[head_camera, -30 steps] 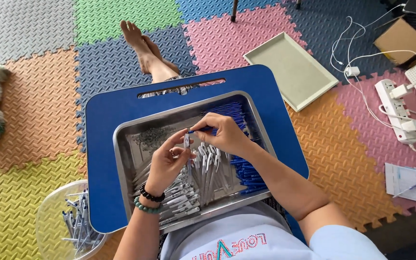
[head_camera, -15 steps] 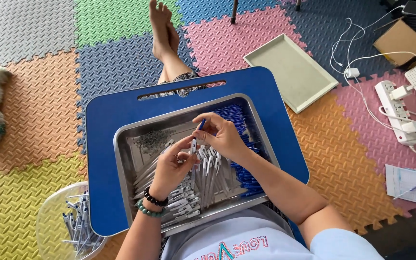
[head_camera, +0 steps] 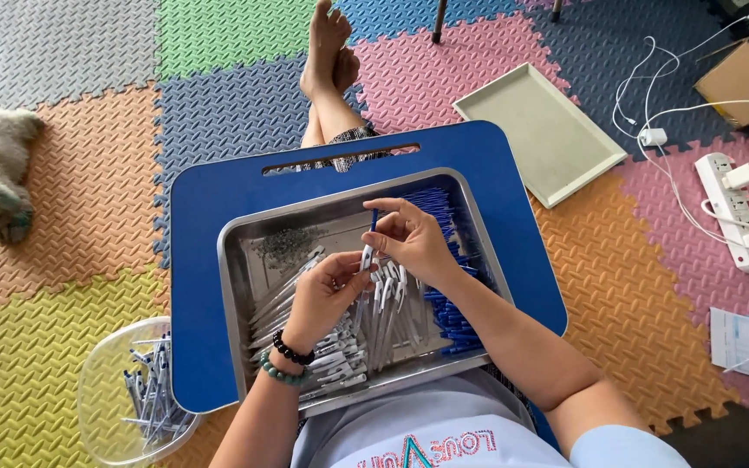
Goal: Assembling pens by manually joining the pen body with its cap or refill component.
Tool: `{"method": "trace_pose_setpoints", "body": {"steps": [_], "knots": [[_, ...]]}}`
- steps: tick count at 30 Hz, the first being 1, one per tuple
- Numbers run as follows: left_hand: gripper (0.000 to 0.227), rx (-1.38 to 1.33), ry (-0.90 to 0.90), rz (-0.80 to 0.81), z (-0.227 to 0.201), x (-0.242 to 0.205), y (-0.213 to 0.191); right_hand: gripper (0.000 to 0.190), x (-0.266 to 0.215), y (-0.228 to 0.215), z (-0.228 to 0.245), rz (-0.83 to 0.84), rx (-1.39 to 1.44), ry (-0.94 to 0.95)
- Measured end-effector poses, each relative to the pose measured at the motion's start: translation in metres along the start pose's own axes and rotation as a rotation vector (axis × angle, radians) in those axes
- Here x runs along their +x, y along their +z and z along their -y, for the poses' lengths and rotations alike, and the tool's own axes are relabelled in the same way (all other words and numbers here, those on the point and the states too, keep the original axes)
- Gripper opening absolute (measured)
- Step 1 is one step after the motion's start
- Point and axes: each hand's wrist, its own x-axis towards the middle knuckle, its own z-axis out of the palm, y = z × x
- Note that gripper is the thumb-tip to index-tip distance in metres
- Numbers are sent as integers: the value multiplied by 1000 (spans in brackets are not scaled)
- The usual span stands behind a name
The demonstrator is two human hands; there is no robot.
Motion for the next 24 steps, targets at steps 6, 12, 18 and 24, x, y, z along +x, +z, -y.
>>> {"method": "trace_pose_setpoints", "body": {"steps": [6,12,18,24], "knots": [[36,-5,-5,5,-1,0,2,53,2,-3,-5,5,81,-9],[38,273,-131,-23,-30,-10,2,54,-15,7,8,-34,67,7],[58,292,-109,22,-33,-5,-4,57,-5,8,8,-37,92,10],[56,182,-104,38,-30,-6,-5,60,-6,7,8,11,107,20]]}}
